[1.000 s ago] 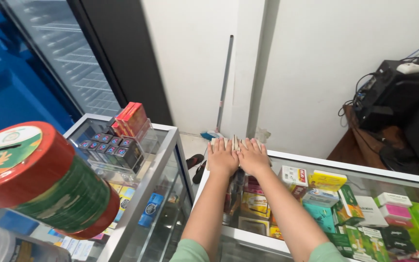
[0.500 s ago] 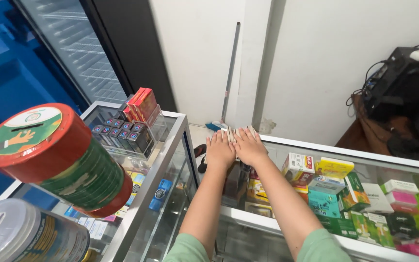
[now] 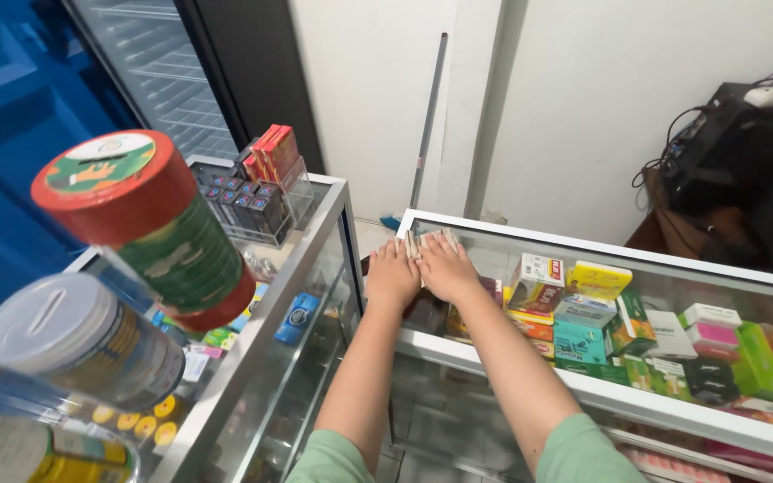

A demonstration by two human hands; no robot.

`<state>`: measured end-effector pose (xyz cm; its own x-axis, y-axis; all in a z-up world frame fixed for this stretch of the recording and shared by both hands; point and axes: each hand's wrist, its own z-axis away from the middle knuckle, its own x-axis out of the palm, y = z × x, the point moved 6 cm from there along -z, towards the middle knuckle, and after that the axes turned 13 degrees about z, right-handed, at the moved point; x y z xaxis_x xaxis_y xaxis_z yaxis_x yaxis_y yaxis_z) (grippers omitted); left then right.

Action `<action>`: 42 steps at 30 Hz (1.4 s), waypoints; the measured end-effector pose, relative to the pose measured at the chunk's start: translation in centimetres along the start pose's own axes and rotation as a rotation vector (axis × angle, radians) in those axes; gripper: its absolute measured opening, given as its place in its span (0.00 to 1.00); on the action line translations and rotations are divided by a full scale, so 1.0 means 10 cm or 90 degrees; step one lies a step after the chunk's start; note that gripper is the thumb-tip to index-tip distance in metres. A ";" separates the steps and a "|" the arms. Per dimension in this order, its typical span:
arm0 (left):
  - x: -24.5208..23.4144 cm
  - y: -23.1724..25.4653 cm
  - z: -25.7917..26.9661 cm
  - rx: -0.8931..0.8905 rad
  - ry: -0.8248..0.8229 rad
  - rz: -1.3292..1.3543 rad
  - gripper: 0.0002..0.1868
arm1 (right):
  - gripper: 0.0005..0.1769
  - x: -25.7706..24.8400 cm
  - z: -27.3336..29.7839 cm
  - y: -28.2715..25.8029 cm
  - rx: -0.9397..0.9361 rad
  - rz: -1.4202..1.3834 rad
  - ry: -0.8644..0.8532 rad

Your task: The person wipes a wooden desk with a striped cloth, then moves items from a glass display case onto the desk, including bottles, a notebook, a patterned folder, a calculator, and a snack packet. The person then wipes the glass top of the display case with the cloth.

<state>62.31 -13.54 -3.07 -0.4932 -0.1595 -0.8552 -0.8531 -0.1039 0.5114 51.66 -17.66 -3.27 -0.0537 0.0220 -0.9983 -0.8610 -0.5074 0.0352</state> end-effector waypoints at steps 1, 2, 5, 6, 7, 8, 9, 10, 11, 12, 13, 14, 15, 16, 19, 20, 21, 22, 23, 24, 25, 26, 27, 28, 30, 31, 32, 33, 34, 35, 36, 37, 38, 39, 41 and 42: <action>-0.01 0.00 0.06 -0.001 0.004 0.002 0.33 | 0.30 0.00 0.05 -0.02 -0.003 0.004 0.002; -0.02 0.00 0.13 -0.006 0.009 -0.001 0.33 | 0.30 -0.01 0.10 -0.05 -0.013 0.003 0.004; -0.05 -0.01 0.32 -0.015 0.033 -0.012 0.33 | 0.30 0.01 0.23 -0.12 -0.037 0.003 0.008; -0.06 -0.01 0.39 -0.013 0.047 -0.022 0.32 | 0.30 0.04 0.29 -0.14 -0.045 -0.001 0.007; -0.04 -0.03 0.45 -0.019 0.049 -0.020 0.32 | 0.30 0.04 0.36 -0.18 -0.051 0.001 0.006; -0.04 -0.04 0.51 -0.027 0.051 -0.024 0.32 | 0.30 0.03 0.44 -0.21 -0.057 -0.001 0.004; -0.03 -0.05 0.56 -0.034 0.052 -0.028 0.32 | 0.30 0.02 0.51 -0.24 -0.062 -0.003 0.002; 0.01 -0.09 0.60 -0.038 0.053 -0.029 0.32 | 0.30 0.04 0.57 -0.26 -0.066 -0.003 0.001; 0.04 -0.12 0.64 -0.041 0.065 -0.046 0.33 | 0.30 0.06 0.62 -0.28 -0.068 -0.004 0.005; 0.07 -0.15 0.68 -0.043 0.077 -0.063 0.33 | 0.30 0.07 0.68 -0.30 -0.070 -0.004 0.009; 0.09 -0.14 0.77 -0.047 0.078 -0.064 0.33 | 0.30 0.10 0.74 -0.32 -0.074 -0.005 0.008; 0.09 -0.14 0.84 -0.051 0.087 -0.065 0.33 | 0.30 0.11 0.79 -0.34 -0.082 0.003 0.011; 0.08 -0.13 0.91 -0.054 0.095 -0.066 0.33 | 0.30 0.12 0.83 -0.36 -0.090 0.010 0.015; 0.07 -0.11 0.98 -0.057 0.097 -0.067 0.33 | 0.30 0.11 0.90 -0.38 -0.093 0.010 0.015; 0.07 -0.02 1.20 -0.041 0.125 -0.056 0.32 | 0.29 0.13 1.11 -0.40 -0.093 0.004 0.025; 0.06 0.02 1.26 -0.025 0.142 -0.061 0.32 | 0.28 0.14 1.16 -0.40 -0.093 0.010 0.045; 0.05 0.07 1.31 -0.010 0.159 -0.065 0.31 | 0.28 0.14 1.21 -0.40 -0.094 0.016 0.065; 0.12 0.06 1.32 -0.007 0.158 -0.065 0.31 | 0.28 0.19 1.25 -0.39 -0.090 0.016 0.066; 0.16 0.06 1.33 0.003 0.182 -0.070 0.31 | 0.27 0.21 1.30 -0.37 -0.086 0.015 0.117; 0.22 0.06 1.34 0.015 0.205 -0.076 0.31 | 0.26 0.22 1.35 -0.35 -0.080 0.014 0.167; 0.23 0.11 1.37 0.019 0.202 -0.075 0.31 | 0.26 0.28 1.37 -0.32 -0.074 0.014 0.167; 0.24 0.16 1.41 0.026 0.214 -0.073 0.31 | 0.26 0.31 1.39 -0.29 -0.072 0.015 0.192; 0.26 0.20 1.45 0.033 0.225 -0.072 0.31 | 0.26 0.35 1.42 -0.26 -0.069 0.017 0.217; 0.31 0.22 1.45 0.035 0.224 -0.071 0.31 | 0.26 0.40 1.43 -0.23 -0.067 0.018 0.217; 0.40 0.27 1.47 0.047 0.247 -0.078 0.30 | 0.26 0.47 1.47 -0.15 -0.055 0.035 0.263; 0.41 0.33 1.51 0.048 0.245 -0.076 0.30 | 0.26 0.46 1.52 -0.11 -0.054 0.037 0.262; 0.42 0.40 1.55 0.059 0.251 -0.069 0.30 | 0.26 0.45 1.57 -0.06 -0.048 0.038 0.260; 0.43 0.47 1.60 0.069 0.257 -0.062 0.31 | 0.26 0.44 1.62 -0.01 -0.043 0.038 0.258; 0.48 0.51 1.60 0.071 0.256 -0.060 0.31 | 0.26 0.51 1.63 0.06 -0.041 0.040 0.258; 0.52 0.56 1.62 0.082 0.269 -0.059 0.31 | 0.25 0.55 1.64 0.13 -0.039 0.054 0.288; 0.56 0.62 1.63 0.093 0.283 -0.058 0.31 | 0.25 0.59 1.66 0.21 -0.038 0.068 0.319; 0.60 0.67 1.63 0.095 0.281 -0.056 0.31 | 0.25 0.56 1.73 0.26 -0.035 0.070 0.318; 0.65 0.73 1.64 0.102 0.286 -0.049 0.31 | 0.25 0.54 1.80 0.32 -0.028 0.069 0.322; 0.69 0.78 1.65 0.109 0.291 -0.043 0.31 | 0.25 0.51 1.87 0.38 -0.021 0.069 0.325; 0.79 0.87 1.65 0.118 0.290 -0.044 0.30 | 0.25 0.51 1.97 0.50 -0.018 0.069 0.332; 0.82 0.93 1.64 0.129 0.293 -0.048 0.30 | 0.25 0.50 2.02 0.56 -0.016 0.069 0.343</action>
<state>47.53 0.28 -6.77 -0.3420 -0.5797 -0.7396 -0.9216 0.0534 0.3843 36.40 -3.01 -7.10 0.1310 -0.4728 -0.8714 -0.8520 -0.5031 0.1448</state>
